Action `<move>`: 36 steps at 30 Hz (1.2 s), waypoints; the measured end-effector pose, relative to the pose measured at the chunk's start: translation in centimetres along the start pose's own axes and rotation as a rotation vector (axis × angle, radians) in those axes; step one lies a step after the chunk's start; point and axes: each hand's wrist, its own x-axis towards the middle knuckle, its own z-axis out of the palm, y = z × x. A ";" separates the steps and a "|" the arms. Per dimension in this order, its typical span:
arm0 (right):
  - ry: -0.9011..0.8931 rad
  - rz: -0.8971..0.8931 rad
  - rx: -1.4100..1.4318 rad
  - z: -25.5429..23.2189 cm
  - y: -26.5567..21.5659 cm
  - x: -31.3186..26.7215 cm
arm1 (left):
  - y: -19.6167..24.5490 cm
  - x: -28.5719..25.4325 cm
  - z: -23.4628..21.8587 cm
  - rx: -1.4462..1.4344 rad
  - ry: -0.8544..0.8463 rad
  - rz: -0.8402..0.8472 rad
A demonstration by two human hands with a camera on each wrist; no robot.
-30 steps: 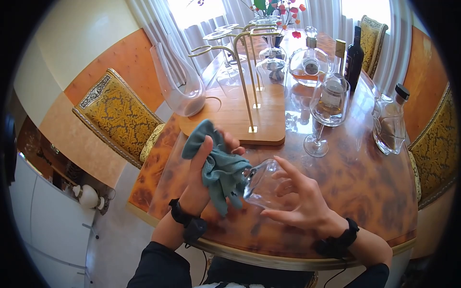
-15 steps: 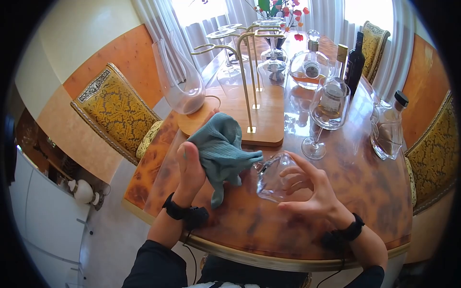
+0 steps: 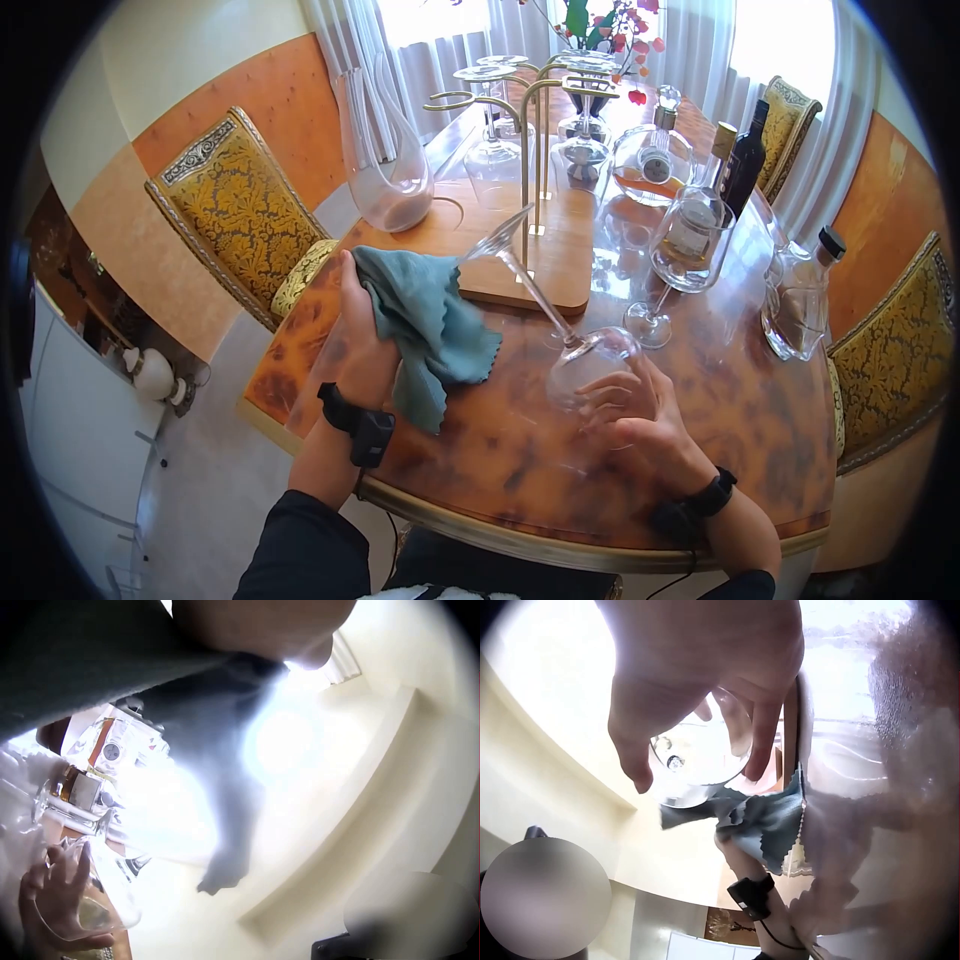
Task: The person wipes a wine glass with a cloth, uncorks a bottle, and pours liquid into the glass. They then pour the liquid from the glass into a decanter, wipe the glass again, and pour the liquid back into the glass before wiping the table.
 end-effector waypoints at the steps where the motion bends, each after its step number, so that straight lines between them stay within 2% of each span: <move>1: 0.003 -0.010 0.044 -0.2 0.1 -0.1 | -0.2 0.1 -0.5 -0.039 -0.080 -0.049; 4: 0.006 -0.008 0.113 -0.5 0.5 -0.1 | -1.5 -0.3 -0.7 0.102 0.009 -0.073; 5: 0.002 0.001 0.147 -0.5 0.5 -0.1 | -1.6 -0.8 -0.7 0.170 -0.089 -0.092; 6: 0.003 0.005 0.142 -0.3 0.5 -0.1 | -2.1 -1.3 -0.4 0.164 -0.088 -0.094; 8: -0.015 0.030 0.184 0.1 0.6 -0.1 | -3.2 -2.9 1.2 0.057 -0.210 -0.396; 9: -0.004 0.038 0.184 0.3 0.8 -0.1 | -3.5 -3.7 1.5 0.054 -0.206 -0.408; 11: -0.027 0.073 0.163 0.7 1.2 -0.1 | -4.2 -5.2 1.8 0.007 -0.461 -0.633; 12: -0.015 0.079 0.166 0.9 1.3 -0.1 | -4.9 -5.9 1.6 0.004 -0.458 -0.646; 14: -0.047 0.079 0.141 1.4 1.5 0.0 | -5.9 -7.1 1.6 0.161 -0.690 -0.544; 15: -0.033 0.082 0.144 1.7 1.4 0.0 | -5.3 -7.3 1.5 0.344 -0.797 -0.562; 16: -0.032 0.072 0.150 2.0 1.2 -0.1 | -5.9 -7.7 1.4 0.340 -0.800 -0.575; 18: -0.021 0.060 0.153 1.9 1.1 -0.4 | -7.3 -8.8 1.3 0.829 -0.942 0.020; 21: 0.030 0.000 0.032 1.2 1.6 -0.4 | -6.9 -8.7 1.5 0.911 -0.942 0.023; 23: 0.071 -0.136 -0.179 0.9 2.0 -0.3 | -6.2 -9.0 1.9 0.948 -0.910 0.017; 25: 0.069 -0.184 -0.258 0.9 1.7 -0.2 | -5.5 -9.2 2.4 1.161 -0.800 0.117; 26: 0.070 -0.232 -0.338 0.9 1.6 -0.2 | -5.2 -8.4 2.0 1.164 -0.805 0.123; 28: 0.073 -0.281 -0.382 0.8 1.5 -0.3 | -4.1 -5.8 0.7 1.337 -0.876 0.525; 29: 0.074 -0.321 -0.424 0.7 1.6 -0.5 | -3.3 -5.0 0.4 1.309 -0.892 0.397; 30: 0.078 -0.333 -0.420 0.6 1.7 -0.6 | -3.4 -4.8 0.6 1.317 -0.900 0.405; 32: 0.096 -0.420 -0.370 0.2 2.0 -0.5 | -3.7 -4.5 1.1 1.289 -0.654 0.712; 33: 0.096 -0.435 -0.368 0.4 2.0 -0.6 | -3.7 -4.4 1.0 1.330 -0.632 0.722; 34: 0.109 -0.473 -0.296 0.6 2.0 -0.5 | -3.7 -4.6 1.1 1.333 -0.641 0.738; 36: 0.126 -0.528 -0.223 0.9 1.9 -0.4 | -4.2 -5.4 1.6 1.159 -0.872 0.617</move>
